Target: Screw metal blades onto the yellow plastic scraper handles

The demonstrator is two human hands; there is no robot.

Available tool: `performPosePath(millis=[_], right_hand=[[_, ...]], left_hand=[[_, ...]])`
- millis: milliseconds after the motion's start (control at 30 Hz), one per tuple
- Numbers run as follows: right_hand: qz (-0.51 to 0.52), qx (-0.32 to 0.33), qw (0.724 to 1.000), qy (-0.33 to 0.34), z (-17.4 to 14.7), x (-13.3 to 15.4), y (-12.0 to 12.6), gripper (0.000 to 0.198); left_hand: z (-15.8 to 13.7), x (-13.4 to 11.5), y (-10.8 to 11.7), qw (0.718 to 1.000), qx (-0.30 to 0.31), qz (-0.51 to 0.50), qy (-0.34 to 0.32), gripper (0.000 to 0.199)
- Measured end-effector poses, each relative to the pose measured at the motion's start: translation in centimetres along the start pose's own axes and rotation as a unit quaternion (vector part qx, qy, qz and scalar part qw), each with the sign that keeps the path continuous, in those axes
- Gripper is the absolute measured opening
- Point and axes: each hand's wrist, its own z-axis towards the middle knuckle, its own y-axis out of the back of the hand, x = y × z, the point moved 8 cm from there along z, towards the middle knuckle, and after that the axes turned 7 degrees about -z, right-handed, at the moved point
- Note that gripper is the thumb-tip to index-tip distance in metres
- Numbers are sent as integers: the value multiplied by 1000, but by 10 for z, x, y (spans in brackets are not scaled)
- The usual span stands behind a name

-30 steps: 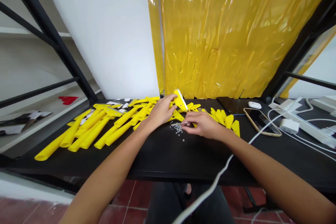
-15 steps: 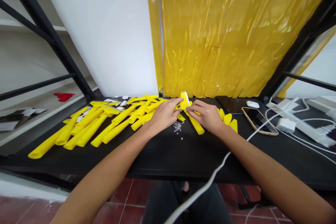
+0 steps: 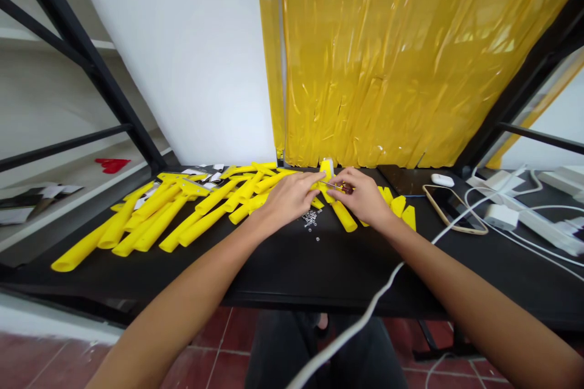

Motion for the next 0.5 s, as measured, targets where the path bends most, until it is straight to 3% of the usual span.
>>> performPosePath(millis=[133,267,367,500], right_hand=[[208,9,965,-161,0,-23,-10,46],[351,55,899,-256,-7,-26,-24,46],[433,88,850,-287,-11,-22,-33,42],[504,99,809,-287,-11,-16,-37,40]], left_hand=[[0,3,-1,1000,2,-5,9,47],[2,8,4,999,-29,-24,7,52],[2,4,8,998,-48,-6,-40,42],[0,-7,1,991,-19,34,-126,33]])
